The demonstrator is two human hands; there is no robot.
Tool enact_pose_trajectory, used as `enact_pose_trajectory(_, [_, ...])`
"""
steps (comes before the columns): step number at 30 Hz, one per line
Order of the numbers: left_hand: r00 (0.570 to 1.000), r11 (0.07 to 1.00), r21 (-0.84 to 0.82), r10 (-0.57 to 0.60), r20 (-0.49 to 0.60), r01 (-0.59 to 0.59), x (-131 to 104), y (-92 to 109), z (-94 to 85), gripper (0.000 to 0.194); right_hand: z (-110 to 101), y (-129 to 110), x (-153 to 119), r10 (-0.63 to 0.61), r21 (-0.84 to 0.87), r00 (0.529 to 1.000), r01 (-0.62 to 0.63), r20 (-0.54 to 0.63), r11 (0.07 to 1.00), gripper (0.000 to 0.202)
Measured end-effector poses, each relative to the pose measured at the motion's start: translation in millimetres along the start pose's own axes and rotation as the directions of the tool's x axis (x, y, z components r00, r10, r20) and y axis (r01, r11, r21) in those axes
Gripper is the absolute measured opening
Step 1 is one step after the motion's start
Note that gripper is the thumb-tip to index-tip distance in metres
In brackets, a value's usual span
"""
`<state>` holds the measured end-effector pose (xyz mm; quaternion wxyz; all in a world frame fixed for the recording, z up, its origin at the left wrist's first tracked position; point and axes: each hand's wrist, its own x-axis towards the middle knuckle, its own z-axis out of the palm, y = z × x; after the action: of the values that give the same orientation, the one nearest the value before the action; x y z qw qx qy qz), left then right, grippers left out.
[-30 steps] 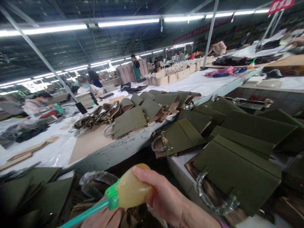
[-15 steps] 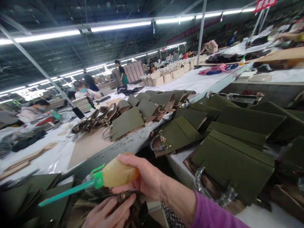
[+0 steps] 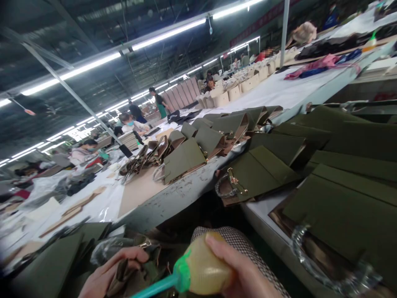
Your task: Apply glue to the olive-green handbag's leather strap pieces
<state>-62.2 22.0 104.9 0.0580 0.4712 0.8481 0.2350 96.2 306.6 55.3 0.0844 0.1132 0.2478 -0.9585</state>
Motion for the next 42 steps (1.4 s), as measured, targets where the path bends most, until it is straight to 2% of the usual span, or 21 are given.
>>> enact_pose_trajectory(2, [0.999, 0.994, -0.104, -0.022, 0.024, 0.024, 2, -1, -2.3, 0.01, 3, 8, 3, 0.045, 0.03, 0.991, -0.049, 0.124, 0.998, 0.048])
enact_pose_trajectory(4, [1.0, 0.983, -0.181, -0.016, 0.024, 0.02, 4, -4, 2.5, 0.012, 7, 11, 7, 0.061, 0.022, 0.979, -0.067, 0.193, 0.998, 0.056])
enact_pose_trajectory(8, [1.0, 0.969, -0.248, -0.007, -0.017, 0.003, 10, -11, 20.4, 0.02, 7, 14, 17, 0.064, 0.069, 0.992, -0.071, 0.106, 0.995, 0.052])
enact_pose_trajectory(12, [0.999, 0.97, -0.239, 0.032, -0.002, -0.031, 18, -9, 31.7, 0.012, 1, 19, 21, 0.09, 0.148, 0.995, -0.093, 0.03, 0.985, 0.051])
enact_pose_trajectory(17, [0.998, 0.931, -0.361, -0.066, -0.007, 0.059, 21, -10, 39.2, 0.02, -2, 23, 23, 0.105, 0.198, 0.993, -0.113, 0.054, 0.974, 0.051])
enact_pose_trajectory(22, [0.999, 0.922, -0.388, -0.01, 0.033, 0.022, 26, -11, 45.6, 0.009, -4, 26, 23, 0.116, 0.242, 0.992, -0.127, 0.058, 0.962, 0.052])
enact_pose_trajectory(24, [0.999, 0.91, -0.412, -0.025, 0.043, 0.04, 28, -8, 48.2, 0.005, -5, 28, 22, 0.128, 0.24, 0.991, -0.135, 0.044, 0.961, 0.048])
enact_pose_trajectory(28, [0.986, 0.849, -0.502, -0.146, 0.078, 0.166, 30, 1, 52.1, 0.029, -5, 29, 20, 0.085, 0.2, 0.996, -0.088, 0.023, 0.976, 0.043])
enact_pose_trajectory(31, [0.977, 0.812, -0.544, -0.192, 0.093, 0.212, 29, 3, 53.0, 0.034, -4, 28, 21, 0.08, 0.182, 0.995, -0.088, 0.051, 0.979, 0.049])
enact_pose_trajectory(36, [0.976, 0.821, -0.529, -0.171, 0.133, 0.216, 26, 1, 54.7, 0.023, -2, 26, 22, 0.043, 0.111, 0.997, -0.049, 0.06, 0.993, 0.056])
enact_pose_trajectory(42, [0.99, 0.87, -0.478, -0.144, -0.003, 0.126, 23, 3, 65.3, 0.007, -1, 27, 25, 0.008, 0.061, 0.999, -0.011, 0.037, 0.998, 0.061])
